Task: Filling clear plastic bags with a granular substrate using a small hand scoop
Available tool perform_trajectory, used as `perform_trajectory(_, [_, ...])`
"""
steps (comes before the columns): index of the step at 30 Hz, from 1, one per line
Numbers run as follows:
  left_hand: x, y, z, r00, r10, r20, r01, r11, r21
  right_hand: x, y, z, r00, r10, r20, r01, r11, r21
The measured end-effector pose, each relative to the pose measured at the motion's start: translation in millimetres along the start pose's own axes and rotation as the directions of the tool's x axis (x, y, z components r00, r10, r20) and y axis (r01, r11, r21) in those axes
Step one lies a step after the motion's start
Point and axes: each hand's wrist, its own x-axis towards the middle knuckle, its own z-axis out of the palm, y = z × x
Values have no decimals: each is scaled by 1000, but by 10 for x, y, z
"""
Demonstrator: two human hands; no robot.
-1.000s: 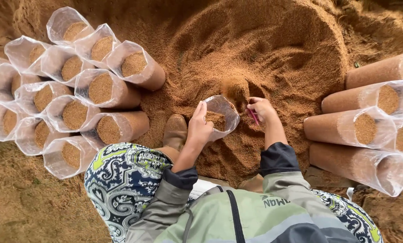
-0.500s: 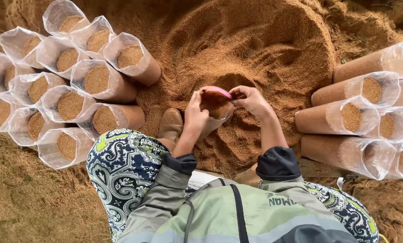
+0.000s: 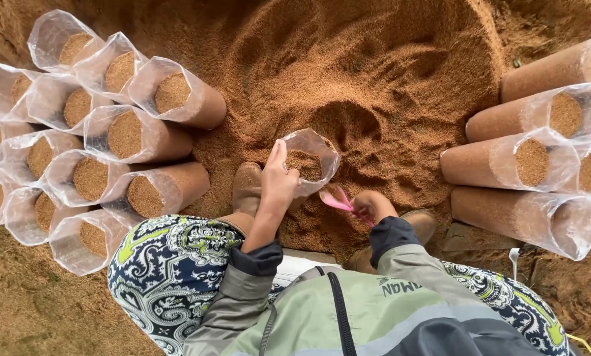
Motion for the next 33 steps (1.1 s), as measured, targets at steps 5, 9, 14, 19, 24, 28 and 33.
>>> perform_trajectory(5, [11,-26,39,998,-47,51,47,999,2,1346,-137,-108,987,-158,23,146,954,260])
perform_trajectory(9, [-11,0,5,999,40,2,-40,999,-15,1883,-576,-269,924,-362,-123,286,869,-405])
perform_trajectory(14, [84,-146,-7,999,49,-17,-49,999,-3,2175,-754,-200,823,-289,-489,309,950,-41])
perform_trajectory(19, [72,-155,17,999,38,-9,-38,999,-24,1487,-742,-268,796,-334,-505,531,786,316])
perform_trajectory(24, [192,-299,131,996,92,-21,-92,996,11,669,-829,-471,785,-431,-444,604,690,398])
perform_trajectory(28, [101,-104,113,999,35,-30,-36,999,-21,-117,-851,-551,733,-485,-477,640,730,240])
perform_trajectory(33, [187,-232,238,994,82,-73,-85,996,-38,-1016,-680,-380,530,-656,-537,792,610,37])
